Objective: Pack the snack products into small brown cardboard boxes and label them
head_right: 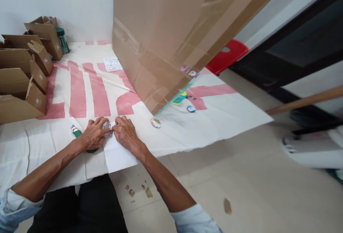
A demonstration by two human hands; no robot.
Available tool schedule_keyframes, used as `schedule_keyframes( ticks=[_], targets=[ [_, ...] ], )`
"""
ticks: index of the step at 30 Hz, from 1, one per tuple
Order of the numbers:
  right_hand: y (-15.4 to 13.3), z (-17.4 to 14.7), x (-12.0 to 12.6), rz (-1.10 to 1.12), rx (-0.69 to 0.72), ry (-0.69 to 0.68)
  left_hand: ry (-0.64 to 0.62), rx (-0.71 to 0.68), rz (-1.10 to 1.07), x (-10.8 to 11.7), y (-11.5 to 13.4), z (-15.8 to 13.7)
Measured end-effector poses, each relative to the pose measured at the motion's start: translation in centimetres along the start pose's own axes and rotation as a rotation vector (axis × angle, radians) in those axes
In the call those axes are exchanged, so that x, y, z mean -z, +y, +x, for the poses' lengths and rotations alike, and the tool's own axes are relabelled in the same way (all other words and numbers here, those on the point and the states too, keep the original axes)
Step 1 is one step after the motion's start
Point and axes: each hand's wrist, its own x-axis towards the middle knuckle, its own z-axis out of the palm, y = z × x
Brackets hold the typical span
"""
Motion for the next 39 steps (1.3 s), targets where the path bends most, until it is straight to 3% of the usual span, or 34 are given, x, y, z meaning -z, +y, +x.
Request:
schedule_keyframes(
  ticks=[7,12,21,32,39],
  targets=[
    [2.0,-1.2,0.7,0.141,-0.114,0.322,0.011,0.014,-0.065,0.1,-0.4,0.0],
    [3.0,-2.5,0.4,0.205,-0.177,0.386,0.015,0.022,-0.103,0.0,-0.4,0.0],
    [3.3,-2.6,-0.2,0.249,-0.188,0.319,0.051,0.058,-0.209,0.5,-1.1,0.5],
    [2.9,-0.7,0.4,0.126,-0.136,0.119,0.068,0.066,-0.212,0.5,-1.3,2.9],
    [3.4,0.5,1.5,0.086,-0.046,-0.025,0.099,0.085,-0.248,-0.1,-1.9,2.9]
  ],
)
